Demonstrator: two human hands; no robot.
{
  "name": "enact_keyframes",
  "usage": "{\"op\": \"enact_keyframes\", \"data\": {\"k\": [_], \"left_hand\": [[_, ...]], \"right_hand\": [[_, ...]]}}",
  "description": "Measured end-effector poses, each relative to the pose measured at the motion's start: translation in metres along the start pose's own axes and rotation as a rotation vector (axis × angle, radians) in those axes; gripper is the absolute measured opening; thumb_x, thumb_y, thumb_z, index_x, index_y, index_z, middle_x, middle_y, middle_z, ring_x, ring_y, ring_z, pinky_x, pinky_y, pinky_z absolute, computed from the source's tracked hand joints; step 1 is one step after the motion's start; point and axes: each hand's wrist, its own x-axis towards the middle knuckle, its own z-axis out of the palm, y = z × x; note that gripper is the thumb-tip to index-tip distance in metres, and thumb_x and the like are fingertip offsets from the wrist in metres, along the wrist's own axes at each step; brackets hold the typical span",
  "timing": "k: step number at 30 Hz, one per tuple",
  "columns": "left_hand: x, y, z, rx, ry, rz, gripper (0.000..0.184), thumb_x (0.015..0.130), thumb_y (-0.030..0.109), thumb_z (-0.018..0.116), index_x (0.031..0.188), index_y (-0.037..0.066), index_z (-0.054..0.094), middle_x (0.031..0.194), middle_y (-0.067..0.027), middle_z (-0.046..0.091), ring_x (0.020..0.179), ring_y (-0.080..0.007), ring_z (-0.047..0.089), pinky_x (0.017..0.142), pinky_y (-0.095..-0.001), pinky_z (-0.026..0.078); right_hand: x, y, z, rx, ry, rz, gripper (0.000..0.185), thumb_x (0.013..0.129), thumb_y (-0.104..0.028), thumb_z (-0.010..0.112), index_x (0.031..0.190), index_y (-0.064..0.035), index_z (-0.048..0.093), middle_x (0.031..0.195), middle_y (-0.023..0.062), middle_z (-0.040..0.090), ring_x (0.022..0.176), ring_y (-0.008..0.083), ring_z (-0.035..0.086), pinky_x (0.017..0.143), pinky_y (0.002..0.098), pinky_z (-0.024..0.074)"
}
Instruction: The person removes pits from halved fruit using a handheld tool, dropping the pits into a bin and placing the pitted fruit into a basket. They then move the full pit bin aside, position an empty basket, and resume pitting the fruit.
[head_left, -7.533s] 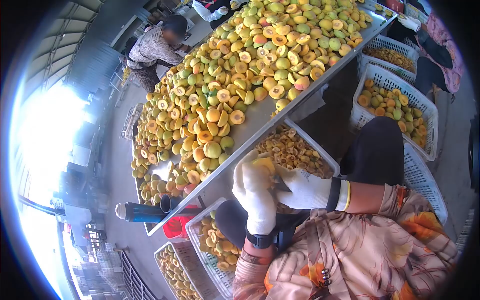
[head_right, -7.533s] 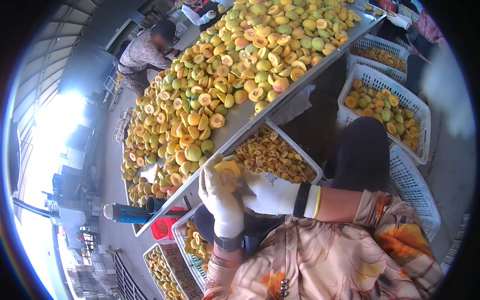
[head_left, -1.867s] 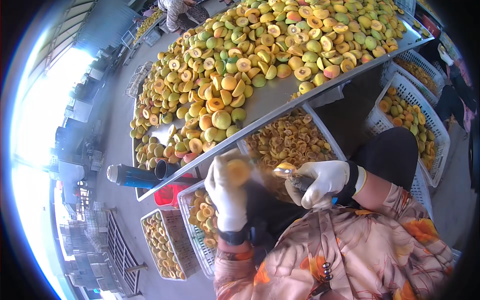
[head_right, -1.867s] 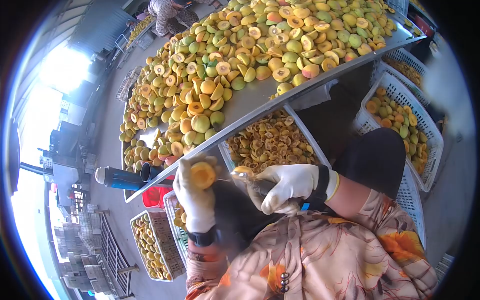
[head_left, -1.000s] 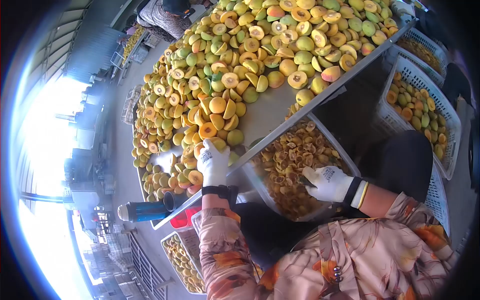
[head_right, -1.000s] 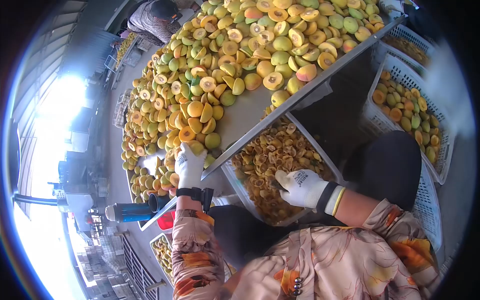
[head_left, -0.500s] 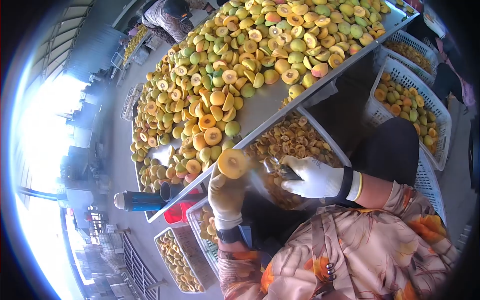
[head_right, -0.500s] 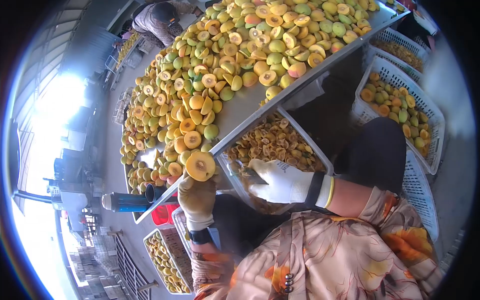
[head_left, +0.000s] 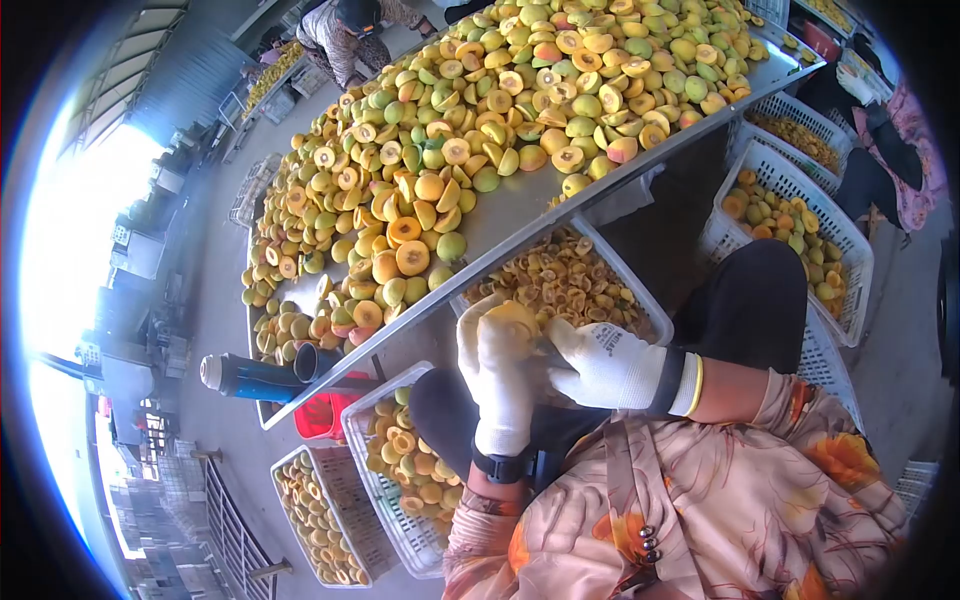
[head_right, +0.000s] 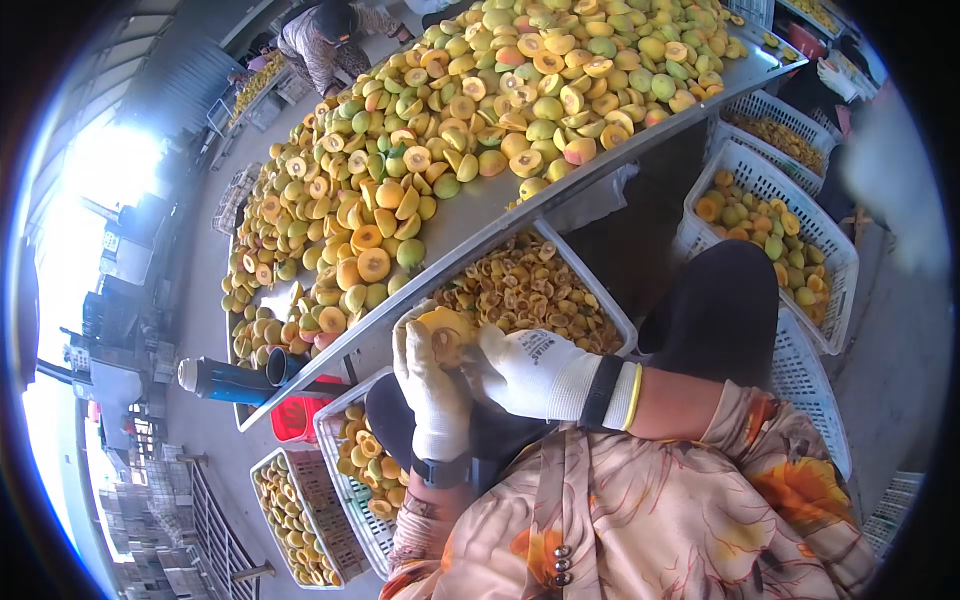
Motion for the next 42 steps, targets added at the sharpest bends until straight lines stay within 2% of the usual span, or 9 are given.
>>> {"op": "enact_keyframes", "data": {"k": [14, 20, 23, 28, 31, 34, 36, 38, 42], "left_hand": [[0.0, 0.013, -0.002, -0.15, 0.099, -0.017, 0.032, 0.102, 0.028, 0.065, 0.112, -0.001, 0.069, 0.089, -0.0057, 0.068, 0.07, -0.0087, 0.06, 0.061, -0.0191, 0.048], [0.016, 0.0, 0.0, -0.03, 0.129, -0.027, 0.029, 0.1, 0.027, 0.067, 0.105, -0.002, 0.071, 0.076, -0.0031, 0.066, 0.061, -0.0051, 0.055, 0.05, -0.0178, 0.04], [0.022, -0.006, -0.002, -0.021, 0.094, -0.055, 0.029, 0.1, 0.025, 0.066, 0.103, -0.003, 0.071, 0.075, -0.0032, 0.066, 0.06, -0.0043, 0.054, 0.049, -0.0175, 0.037], [0.027, -0.012, -0.002, 0.064, 0.054, -0.052, 0.028, 0.1, 0.025, 0.067, 0.101, -0.003, 0.071, 0.075, -0.0031, 0.065, 0.058, -0.0037, 0.053, 0.047, -0.0175, 0.037], [0.028, -0.004, 0.007, 0.015, 0.064, -0.095, 0.029, 0.1, 0.026, 0.067, 0.101, -0.003, 0.071, 0.074, -0.0027, 0.065, 0.057, -0.0039, 0.052, 0.046, -0.0178, 0.036], [0.027, -0.006, 0.009, -0.025, 0.066, -0.104, 0.029, 0.1, 0.025, 0.066, 0.102, -0.003, 0.071, 0.073, -0.0026, 0.064, 0.056, -0.0042, 0.052, 0.047, -0.0177, 0.037], [0.029, -0.009, 0.011, -0.035, 0.051, -0.087, 0.029, 0.1, 0.025, 0.066, 0.103, -0.003, 0.071, 0.072, -0.0026, 0.064, 0.056, -0.0044, 0.052, 0.047, -0.0177, 0.037], [0.028, -0.008, 0.014, -0.047, 0.047, -0.056, 0.029, 0.101, 0.025, 0.065, 0.103, -0.003, 0.071, 0.074, -0.0033, 0.065, 0.057, -0.0047, 0.053, 0.048, -0.0178, 0.038], [0.032, -0.004, 0.017, -0.119, 0.087, -0.124, 0.03, 0.101, 0.025, 0.064, 0.106, -0.003, 0.071, 0.08, -0.0047, 0.068, 0.064, -0.0065, 0.058, 0.052, -0.0183, 0.042]], "right_hand": [[0.009, 0.008, 0.023, -0.201, -0.066, 0.034, 0.028, 0.095, -0.025, 0.058, 0.102, 0.0018, 0.054, 0.077, 0.0225, 0.068, 0.068, 0.0415, 0.069, 0.059, 0.0515, 0.0529], [0.004, 0.085, 0.073, -0.107, -0.051, -0.067, 0.031, 0.098, -0.027, 0.055, 0.107, 0.0022, 0.056, 0.082, 0.0232, 0.069, 0.074, 0.0417, 0.07, 0.065, 0.0503, 0.0547], [0.009, 0.085, 0.045, -0.434, -0.126, -0.345, 0.033, 0.1, -0.027, 0.05, 0.111, 0.0033, 0.057, 0.084, 0.0237, 0.069, 0.079, 0.0418, 0.07, 0.069, 0.0495, 0.055], [0.033, 0.019, -0.022, -0.186, -0.498, 0.302, 0.032, 0.103, -0.029, 0.047, 0.112, -0.0007, 0.059, 0.092, 0.0236, 0.069, 0.085, 0.0386, 0.069, 0.079, 0.0454, 0.0539], [0.02, 0.018, -0.007, -0.186, -0.28, 0.252, 0.03, 0.103, -0.028, 0.046, 0.112, -0.0023, 0.059, 0.094, 0.0229, 0.069, 0.087, 0.0369, 0.069, 0.082, 0.0426, 0.0534], [0.012, 0.049, 0.015, -0.713, -0.222, -0.393, 0.025, 0.098, -0.024, 0.056, 0.11, -0.003, 0.061, 0.094, 0.0202, 0.069, 0.087, 0.0365, 0.069, 0.08, 0.0418, 0.054], [0.008, 0.056, 0.021, -0.61, -0.137, -0.361, 0.022, 0.095, -0.022, 0.06, 0.107, -0.0031, 0.062, 0.095, 0.0195, 0.069, 0.088, 0.0354, 0.069, 0.08, 0.0417, 0.0543], [0.018, 0.029, 0.005, 0.108, -0.143, 0.158, 0.02, 0.091, -0.019, 0.064, 0.104, -0.0032, 0.064, 0.096, 0.019, 0.069, 0.089, 0.034, 0.07, 0.08, 0.0416, 0.0548], [0.023, 0.041, 0.015, 0.234, -0.106, 0.069, 0.019, 0.087, -0.016, 0.065, 0.099, -0.002, 0.065, 0.092, 0.0177, 0.068, 0.084, 0.0326, 0.069, 0.077, 0.0421, 0.0547]]}}
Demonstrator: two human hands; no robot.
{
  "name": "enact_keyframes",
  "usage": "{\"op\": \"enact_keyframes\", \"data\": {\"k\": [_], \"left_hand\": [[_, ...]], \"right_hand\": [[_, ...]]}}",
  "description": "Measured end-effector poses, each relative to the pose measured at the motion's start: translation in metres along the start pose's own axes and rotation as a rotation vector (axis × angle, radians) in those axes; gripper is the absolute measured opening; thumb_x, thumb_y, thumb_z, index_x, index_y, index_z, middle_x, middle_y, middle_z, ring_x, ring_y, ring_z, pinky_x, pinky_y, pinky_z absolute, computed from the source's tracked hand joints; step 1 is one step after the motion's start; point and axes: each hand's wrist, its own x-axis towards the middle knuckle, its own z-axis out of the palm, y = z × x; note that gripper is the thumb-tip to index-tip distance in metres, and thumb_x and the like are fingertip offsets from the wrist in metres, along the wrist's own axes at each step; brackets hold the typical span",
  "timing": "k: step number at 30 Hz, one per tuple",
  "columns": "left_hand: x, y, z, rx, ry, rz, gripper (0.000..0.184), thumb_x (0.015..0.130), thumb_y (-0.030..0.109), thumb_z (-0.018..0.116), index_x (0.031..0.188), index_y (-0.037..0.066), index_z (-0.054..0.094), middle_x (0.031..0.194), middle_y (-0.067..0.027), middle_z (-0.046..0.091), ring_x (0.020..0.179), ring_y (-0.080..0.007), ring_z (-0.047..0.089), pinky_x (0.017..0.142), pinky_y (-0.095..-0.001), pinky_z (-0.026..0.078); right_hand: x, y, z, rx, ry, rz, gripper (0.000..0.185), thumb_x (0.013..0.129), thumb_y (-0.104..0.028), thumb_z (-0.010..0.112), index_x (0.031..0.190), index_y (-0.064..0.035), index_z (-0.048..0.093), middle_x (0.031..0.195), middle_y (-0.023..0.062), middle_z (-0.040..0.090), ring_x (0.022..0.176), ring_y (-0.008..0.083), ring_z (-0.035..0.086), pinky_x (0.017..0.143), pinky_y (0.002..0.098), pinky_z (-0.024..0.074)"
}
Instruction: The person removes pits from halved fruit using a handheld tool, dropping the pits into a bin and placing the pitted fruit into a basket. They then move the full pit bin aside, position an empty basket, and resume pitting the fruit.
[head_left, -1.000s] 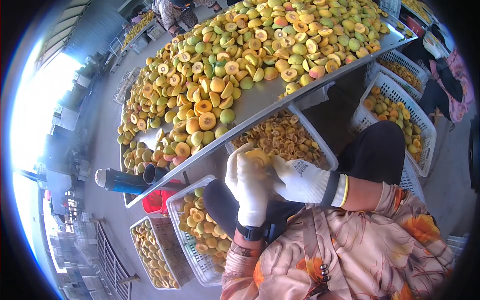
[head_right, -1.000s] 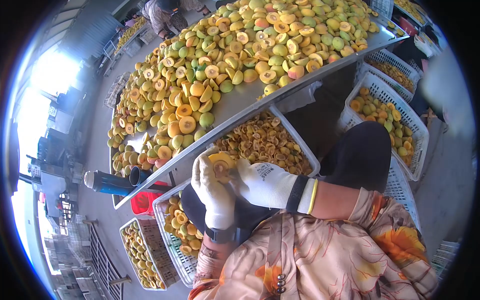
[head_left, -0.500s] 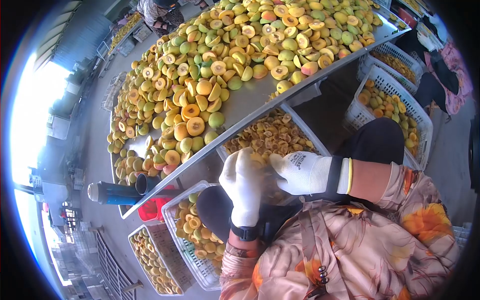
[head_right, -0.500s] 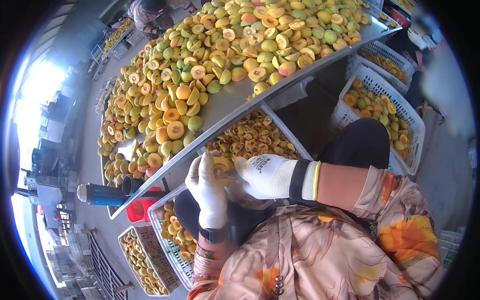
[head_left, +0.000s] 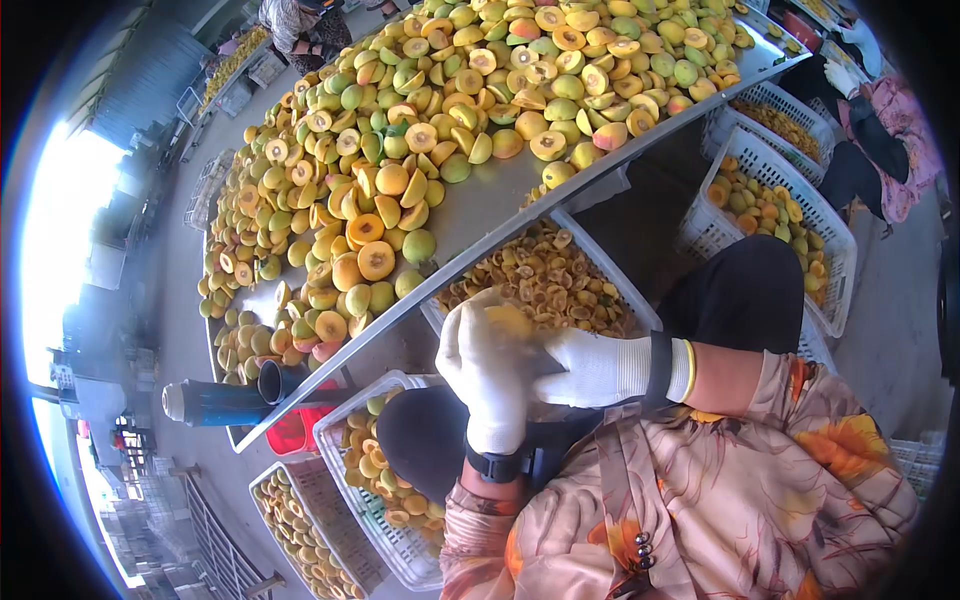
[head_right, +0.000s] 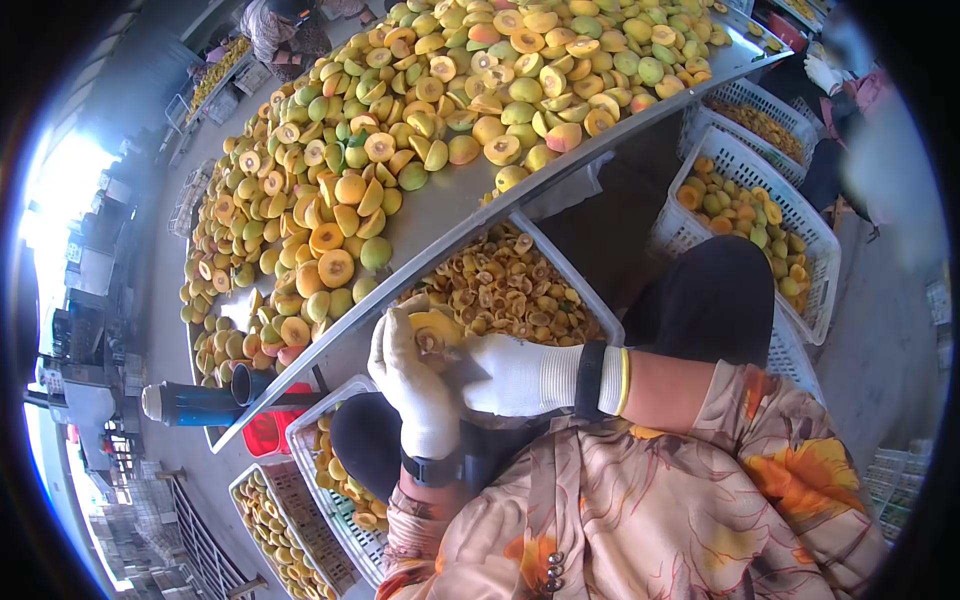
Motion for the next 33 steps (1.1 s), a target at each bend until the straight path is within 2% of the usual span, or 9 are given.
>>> {"op": "enact_keyframes", "data": {"k": [3, 5, 8, 12, 17, 19, 21, 23, 33], "left_hand": [[0.002, -0.009, -0.009, -0.064, 0.008, -0.037, 0.03, 0.103, 0.026, 0.062, 0.108, -0.002, 0.071, 0.087, -0.0056, 0.071, 0.072, -0.008, 0.062, 0.058, -0.0188, 0.046], [0.006, -0.021, -0.015, 0.103, -0.002, 0.151, 0.031, 0.104, 0.026, 0.06, 0.108, -0.002, 0.072, 0.09, -0.0063, 0.072, 0.075, -0.0084, 0.063, 0.062, -0.0189, 0.048], [0.006, -0.023, -0.019, 0.185, -0.076, 0.213, 0.032, 0.104, 0.026, 0.058, 0.111, -0.003, 0.07, 0.091, -0.0061, 0.072, 0.077, -0.0101, 0.063, 0.07, -0.0239, 0.05], [0.016, -0.021, -0.02, 0.203, -0.15, 0.26, 0.034, 0.104, 0.025, 0.057, 0.108, -0.005, 0.072, 0.094, -0.0068, 0.073, 0.079, -0.0107, 0.062, 0.071, -0.0255, 0.051], [0.018, -0.016, -0.021, 0.089, -0.161, 0.174, 0.037, 0.103, 0.03, 0.059, 0.108, -0.004, 0.072, 0.097, -0.009, 0.074, 0.078, -0.0114, 0.064, 0.07, -0.025, 0.051], [0.017, -0.01, -0.022, 0.047, -0.156, 0.116, 0.04, 0.103, 0.033, 0.059, 0.109, -0.003, 0.072, 0.097, -0.0101, 0.074, 0.078, -0.0123, 0.065, 0.07, -0.0249, 0.052], [0.017, -0.011, -0.026, 0.005, -0.177, 0.084, 0.042, 0.103, 0.036, 0.057, 0.108, -0.003, 0.072, 0.096, -0.0111, 0.075, 0.077, -0.0132, 0.066, 0.069, -0.0251, 0.052], [0.015, -0.011, -0.026, -0.007, -0.194, 0.07, 0.045, 0.104, 0.038, 0.055, 0.107, -0.004, 0.071, 0.094, -0.0133, 0.074, 0.075, -0.0163, 0.067, 0.068, -0.0273, 0.052], [0.008, -0.001, -0.029, -0.039, -0.376, 0.039, 0.055, 0.103, 0.047, 0.05, 0.104, -0.005, 0.068, 0.082, -0.0166, 0.07, 0.064, -0.0213, 0.065, 0.062, -0.0328, 0.053]], "right_hand": [[0.006, 0.008, 0.003, -0.135, -0.036, -0.085, 0.02, 0.086, -0.018, 0.066, 0.097, -0.0012, 0.065, 0.088, 0.0166, 0.067, 0.081, 0.0339, 0.068, 0.074, 0.0429, 0.0542], [0.008, 0.022, 0.01, -0.415, -0.081, -0.261, 0.019, 0.086, -0.018, 0.066, 0.095, -0.0014, 0.065, 0.087, 0.0159, 0.066, 0.078, 0.0342, 0.066, 0.072, 0.0428, 0.0537], [0.01, 0.002, 0.005, -0.175, -0.119, -0.147, 0.016, 0.087, -0.019, 0.065, 0.092, -0.0036, 0.066, 0.089, 0.0154, 0.065, 0.077, 0.0333, 0.066, 0.07, 0.0411, 0.0537], [0.006, 0.006, 0.016, -0.255, -0.013, -0.194, 0.015, 0.087, -0.017, 0.066, 0.092, -0.0028, 0.065, 0.093, 0.0145, 0.066, 0.082, 0.0321, 0.066, 0.074, 0.0403, 0.0534], [0.001, 0.003, 0.02, -0.043, 0.064, 0.09, 0.019, 0.088, -0.011, 0.064, 0.104, -0.0011, 0.064, 0.098, 0.0092, 0.068, 0.088, 0.0255, 0.067, 0.078, 0.0379, 0.053], [0.006, -0.006, 0.018, 0.104, 0.057, 0.012, 0.021, 0.09, -0.01, 0.062, 0.109, -0.0006, 0.063, 0.09, 0.0064, 0.067, 0.077, 0.0199, 0.066, 0.069, 0.0347, 0.0528], [0.01, -0.021, 0.009, 0.274, -0.059, 0.181, 0.023, 0.092, -0.01, 0.061, 0.112, -0.0001, 0.061, 0.082, 0.0041, 0.065, 0.066, 0.0154, 0.063, 0.059, 0.0318, 0.0509], [0.011, -0.045, -0.009, 0.454, -0.27, 0.608, 0.024, 0.093, -0.011, 0.061, 0.114, 0.0003, 0.06, 0.072, 0.0022, 0.061, 0.054, 0.0118, 0.058, 0.049, 0.0291, 0.0476], [-0.007, -0.045, -0.007, 0.957, -0.374, 0.652, 0.014, 0.098, -0.015, 0.063, 0.098, -0.0025, 0.058, 0.061, -0.0003, 0.049, 0.044, 0.0083, 0.042, 0.04, 0.0255, 0.0351]]}}
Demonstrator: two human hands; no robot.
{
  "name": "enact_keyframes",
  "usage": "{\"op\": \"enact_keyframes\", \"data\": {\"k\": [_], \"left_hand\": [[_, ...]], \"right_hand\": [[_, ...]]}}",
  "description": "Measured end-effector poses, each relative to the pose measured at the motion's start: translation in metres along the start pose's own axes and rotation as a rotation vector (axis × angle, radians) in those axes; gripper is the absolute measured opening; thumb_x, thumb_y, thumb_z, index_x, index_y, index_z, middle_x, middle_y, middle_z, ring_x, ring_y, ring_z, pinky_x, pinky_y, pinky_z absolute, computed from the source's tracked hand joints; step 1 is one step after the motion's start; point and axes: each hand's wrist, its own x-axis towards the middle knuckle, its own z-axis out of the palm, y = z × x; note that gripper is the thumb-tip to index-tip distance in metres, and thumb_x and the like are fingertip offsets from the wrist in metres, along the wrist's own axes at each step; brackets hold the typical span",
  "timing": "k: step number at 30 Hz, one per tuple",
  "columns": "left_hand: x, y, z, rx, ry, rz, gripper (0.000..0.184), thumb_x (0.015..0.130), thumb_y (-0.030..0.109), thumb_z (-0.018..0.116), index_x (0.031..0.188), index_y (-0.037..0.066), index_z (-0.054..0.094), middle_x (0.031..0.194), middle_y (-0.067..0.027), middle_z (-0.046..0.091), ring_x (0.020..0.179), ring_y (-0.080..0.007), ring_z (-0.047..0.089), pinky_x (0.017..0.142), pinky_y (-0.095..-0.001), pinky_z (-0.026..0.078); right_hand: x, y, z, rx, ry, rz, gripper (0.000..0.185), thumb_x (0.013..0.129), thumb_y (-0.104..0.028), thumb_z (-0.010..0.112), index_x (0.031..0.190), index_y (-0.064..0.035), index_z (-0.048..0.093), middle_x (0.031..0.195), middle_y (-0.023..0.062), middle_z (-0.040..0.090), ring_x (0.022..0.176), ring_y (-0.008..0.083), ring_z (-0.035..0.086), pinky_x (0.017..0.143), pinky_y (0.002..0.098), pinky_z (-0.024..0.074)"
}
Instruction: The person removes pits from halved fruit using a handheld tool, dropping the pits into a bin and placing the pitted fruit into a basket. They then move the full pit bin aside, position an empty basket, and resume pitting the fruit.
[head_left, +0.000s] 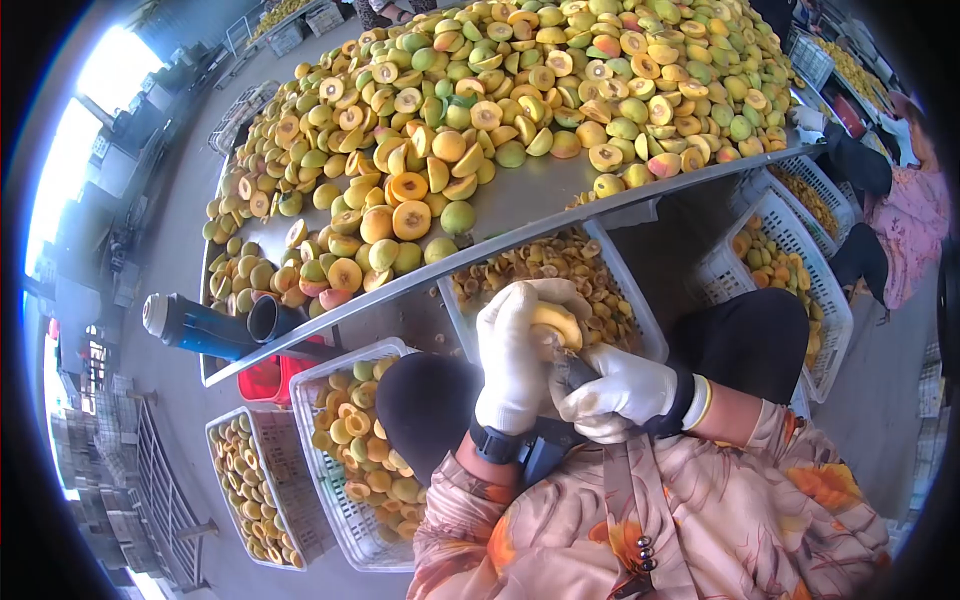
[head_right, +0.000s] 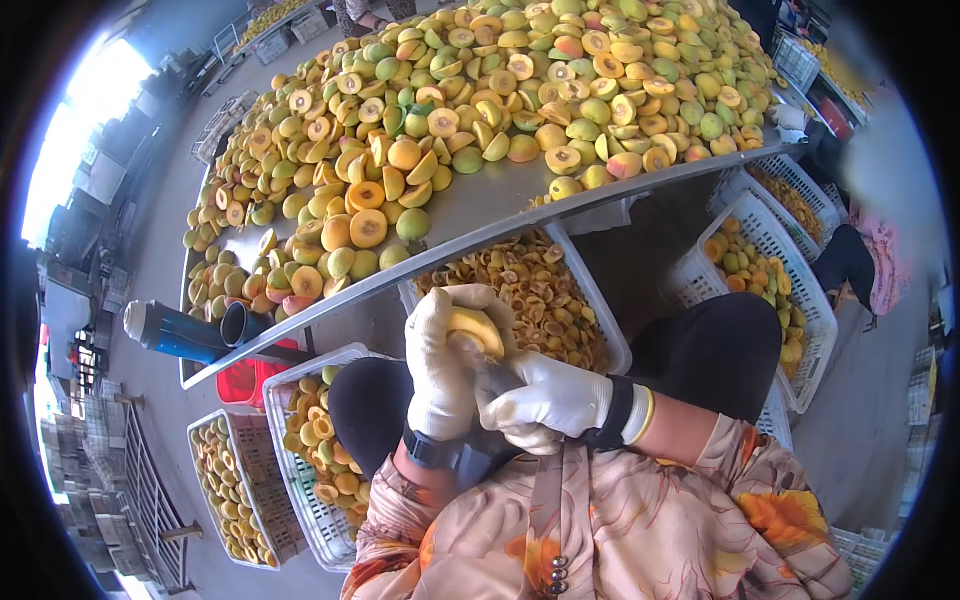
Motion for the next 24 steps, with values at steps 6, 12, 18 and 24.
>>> {"op": "enact_keyframes", "data": {"k": [6, 12, 18, 24], "left_hand": [[-0.003, 0.003, 0.009, 0.175, -0.035, 0.025, 0.056, 0.103, 0.047, 0.048, 0.102, -0.005, 0.07, 0.08, -0.0161, 0.07, 0.066, -0.0198, 0.065, 0.064, -0.0306, 0.053], [-0.012, -0.003, 0.024, -0.136, 0.003, -0.083, 0.06, 0.106, 0.049, 0.045, 0.106, -0.006, 0.07, 0.087, -0.015, 0.073, 0.074, -0.0174, 0.067, 0.073, -0.0304, 0.053], [-0.018, 0.0, 0.015, -0.238, 0.065, -0.086, 0.067, 0.11, 0.055, 0.029, 0.118, -0.002, 0.062, 0.103, -0.0137, 0.07, 0.09, -0.0193, 0.068, 0.083, -0.0283, 0.055], [-0.05, 0.043, -0.053, -0.165, 0.301, -0.001, 0.075, 0.105, 0.065, 0.034, 0.118, -0.003, 0.063, 0.104, -0.0145, 0.069, 0.097, -0.0227, 0.067, 0.087, -0.0326, 0.056]], "right_hand": [[-0.009, -0.014, -0.016, -0.072, -0.09, 0.167, 0.011, 0.097, -0.015, 0.062, 0.097, -0.0044, 0.057, 0.06, -0.0015, 0.045, 0.043, 0.0079, 0.039, 0.04, 0.024, 0.0315], [-0.011, 0.005, -0.031, 0.394, -0.431, 0.139, 0.015, 0.096, -0.015, 0.057, 0.089, -0.0042, 0.05, 0.054, -0.0049, 0.035, 0.037, 0.0033, 0.029, 0.032, 0.022, 0.0242], [-0.016, -0.002, -0.028, 0.298, -0.549, 0.064, 0.018, 0.092, -0.013, 0.065, 0.089, 0.0009, 0.054, 0.053, -0.0004, 0.041, 0.038, 0.007, 0.037, 0.034, 0.0242, 0.0302], [-0.014, -0.021, -0.015, -0.428, 0.03, -0.331, 0.015, 0.088, -0.012, 0.075, 0.092, -0.0057, 0.061, 0.075, -0.0027, 0.057, 0.066, 0.0056, 0.054, 0.062, 0.0242, 0.0456]]}}
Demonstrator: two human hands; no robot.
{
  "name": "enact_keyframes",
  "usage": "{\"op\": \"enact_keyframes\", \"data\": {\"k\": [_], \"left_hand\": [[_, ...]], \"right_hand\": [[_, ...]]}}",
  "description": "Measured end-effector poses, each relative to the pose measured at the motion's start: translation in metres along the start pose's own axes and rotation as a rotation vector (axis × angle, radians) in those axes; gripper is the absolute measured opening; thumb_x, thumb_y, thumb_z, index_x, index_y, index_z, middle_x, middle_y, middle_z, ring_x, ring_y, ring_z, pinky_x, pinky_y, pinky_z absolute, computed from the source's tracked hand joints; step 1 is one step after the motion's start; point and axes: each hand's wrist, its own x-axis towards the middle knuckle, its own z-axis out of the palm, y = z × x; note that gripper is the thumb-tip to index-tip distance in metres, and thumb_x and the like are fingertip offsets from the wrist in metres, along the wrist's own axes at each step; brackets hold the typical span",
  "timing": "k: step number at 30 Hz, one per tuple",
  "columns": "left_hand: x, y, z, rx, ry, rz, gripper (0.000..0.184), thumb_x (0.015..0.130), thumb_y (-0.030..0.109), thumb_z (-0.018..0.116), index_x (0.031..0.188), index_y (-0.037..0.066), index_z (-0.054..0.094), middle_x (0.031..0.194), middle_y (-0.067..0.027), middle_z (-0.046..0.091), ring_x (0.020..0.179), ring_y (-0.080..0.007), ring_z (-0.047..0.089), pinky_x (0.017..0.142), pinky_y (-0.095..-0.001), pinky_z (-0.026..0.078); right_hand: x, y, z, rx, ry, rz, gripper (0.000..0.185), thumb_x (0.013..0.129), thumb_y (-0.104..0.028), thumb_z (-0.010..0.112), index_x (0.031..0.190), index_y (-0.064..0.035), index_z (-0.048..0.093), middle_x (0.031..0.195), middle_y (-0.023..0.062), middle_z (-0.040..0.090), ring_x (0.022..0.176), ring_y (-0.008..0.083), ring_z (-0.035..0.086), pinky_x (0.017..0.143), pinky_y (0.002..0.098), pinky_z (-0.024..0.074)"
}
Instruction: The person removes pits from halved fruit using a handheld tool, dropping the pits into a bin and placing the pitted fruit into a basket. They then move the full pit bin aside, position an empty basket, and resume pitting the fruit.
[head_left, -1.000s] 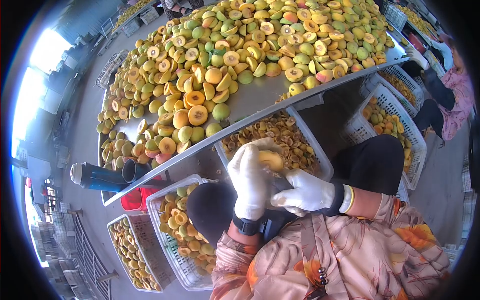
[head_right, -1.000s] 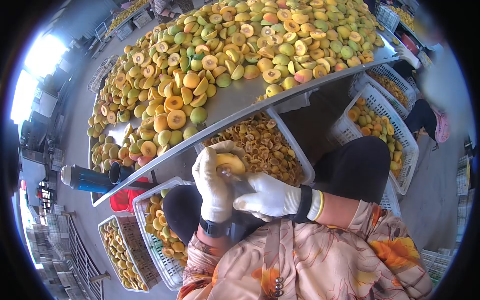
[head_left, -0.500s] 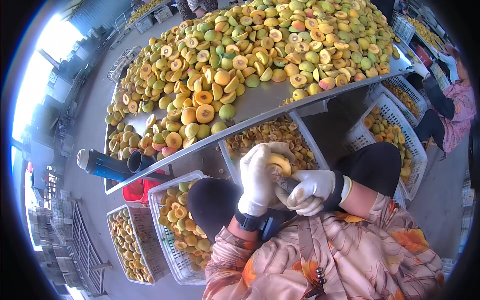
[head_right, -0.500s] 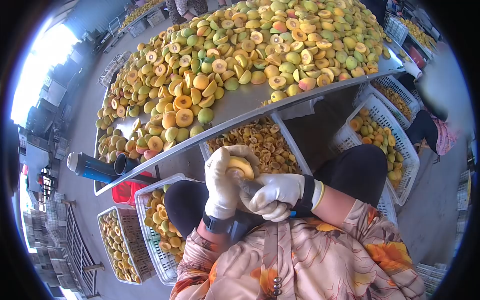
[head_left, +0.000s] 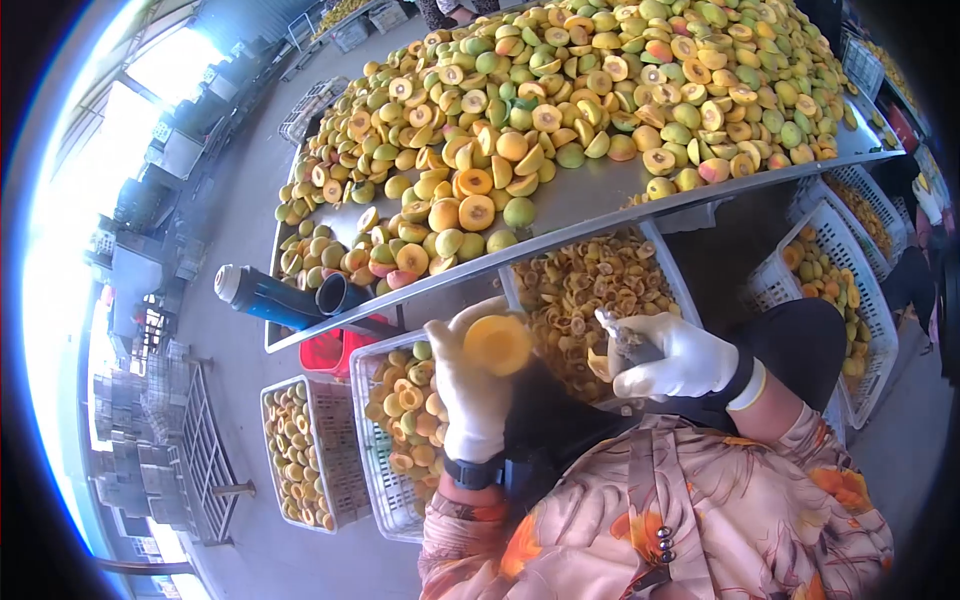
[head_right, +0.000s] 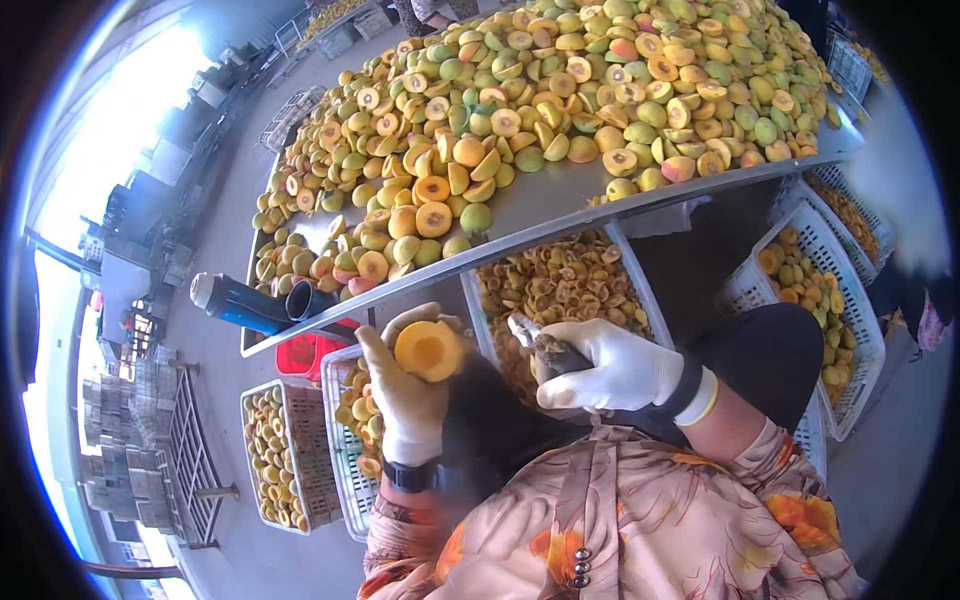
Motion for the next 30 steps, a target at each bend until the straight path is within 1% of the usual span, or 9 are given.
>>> {"op": "enact_keyframes", "data": {"k": [2, 4, 7, 8, 9, 13, 19, 22, 30], "left_hand": [[-0.01, 0.02, -0.029, 0.093, 0.214, 0.068, 0.077, 0.102, 0.069, 0.035, 0.116, -0.002, 0.062, 0.096, -0.0145, 0.07, 0.085, -0.0273, 0.069, 0.069, -0.0363, 0.056], [-0.023, 0.04, -0.064, 0.256, 0.379, 0.128, 0.075, 0.104, 0.066, 0.034, 0.112, -0.002, 0.065, 0.092, -0.0145, 0.07, 0.085, -0.0266, 0.069, 0.072, -0.0359, 0.056], [-0.033, 0.065, -0.133, 1.157, 0.445, 0.123, 0.049, 0.103, 0.044, 0.052, 0.112, -0.001, 0.07, 0.099, -0.0156, 0.07, 0.09, -0.026, 0.068, 0.082, -0.037, 0.054], [-0.031, 0.064, -0.161, 1.475, 0.472, 0.036, 0.04, 0.1, 0.035, 0.058, 0.115, 0.0, 0.071, 0.104, -0.0172, 0.071, 0.094, -0.028, 0.068, 0.086, -0.0385, 0.053], [-0.032, 0.061, -0.163, 1.962, 0.526, 0.197, 0.032, 0.093, 0.023, 0.067, 0.117, 0.002, 0.071, 0.108, -0.0186, 0.069, 0.099, -0.0286, 0.066, 0.089, -0.0387, 0.051], [0.041, 0.06, -0.126, 1.439, 0.396, 0.231, 0.037, 0.088, 0.016, 0.074, 0.12, -0.001, 0.068, 0.113, -0.0179, 0.067, 0.102, -0.0315, 0.064, 0.092, -0.0422, 0.05], [0.211, 0.01, -0.059, 1.952, 0.006, 0.605, 0.059, 0.083, 0.035, 0.077, 0.128, -0.001, 0.063, 0.118, -0.0221, 0.064, 0.113, -0.0399, 0.058, 0.099, -0.0489, 0.046], [0.251, -0.008, -0.027, 2.267, -0.126, 0.212, 0.06, 0.081, 0.041, 0.076, 0.124, 0.001, 0.063, 0.119, -0.0218, 0.063, 0.116, -0.0391, 0.057, 0.097, -0.0489, 0.047], [0.259, -0.035, -0.052, 1.893, -0.048, 0.385, 0.038, 0.075, 0.026, 0.074, 0.101, 0.001, 0.061, 0.097, -0.0181, 0.065, 0.091, -0.035, 0.064, 0.082, -0.0438, 0.053]], "right_hand": [[0.001, -0.009, 0.002, -0.201, 0.176, 0.047, 0.016, 0.088, -0.009, 0.074, 0.093, -0.0055, 0.06, 0.078, -0.0043, 0.054, 0.077, 0.0052, 0.051, 0.07, 0.0267, 0.0454], [0.012, 0.022, -0.009, -0.223, 0.288, -0.012, 0.019, 0.087, -0.013, 0.075, 0.095, -0.0041, 0.059, 0.077, 0.0022, 0.058, 0.075, 0.012, 0.058, 0.071, 0.032, 0.0478], [0.017, 0.061, -0.026, -0.592, 0.369, 0.083, 0.024, 0.087, -0.02, 0.073, 0.096, -0.0019, 0.059, 0.079, 0.0133, 0.064, 0.078, 0.0269, 0.067, 0.073, 0.039, 0.0501], [0.016, 0.074, -0.029, -0.615, 0.354, 0.118, 0.031, 0.088, -0.027, 0.07, 0.098, 0.0007, 0.059, 0.085, 0.0235, 0.066, 0.085, 0.0407, 0.068, 0.075, 0.0452, 0.0511], [0.015, 0.082, -0.032, -0.644, 0.323, 0.16, 0.034, 0.088, -0.029, 0.069, 0.1, 0.0012, 0.059, 0.086, 0.0243, 0.067, 0.086, 0.0413, 0.068, 0.076, 0.046, 0.0513], [0.02, 0.096, -0.037, -0.732, 0.222, 0.313, 0.042, 0.088, -0.033, 0.067, 0.107, 0.0036, 0.06, 0.094, 0.0276, 0.069, 0.093, 0.0426, 0.069, 0.081, 0.048, 0.0526], [0.025, 0.102, -0.045, -0.752, 0.192, 0.267, 0.047, 0.089, -0.034, 0.064, 0.117, 0.004, 0.058, 0.099, 0.0274, 0.07, 0.096, 0.0448, 0.068, 0.084, 0.0499, 0.0532], [0.024, 0.101, -0.05, -0.731, 0.216, 0.266, 0.044, 0.089, -0.034, 0.064, 0.112, 0.0033, 0.058, 0.096, 0.0276, 0.07, 0.094, 0.0461, 0.067, 0.083, 0.0513, 0.0525], [0.024, 0.101, -0.052, -0.662, 0.293, 0.221, 0.047, 0.089, -0.033, 0.068, 0.113, 0.0049, 0.057, 0.091, 0.0286, 0.069, 0.09, 0.0471, 0.068, 0.079, 0.0498, 0.0536]]}}
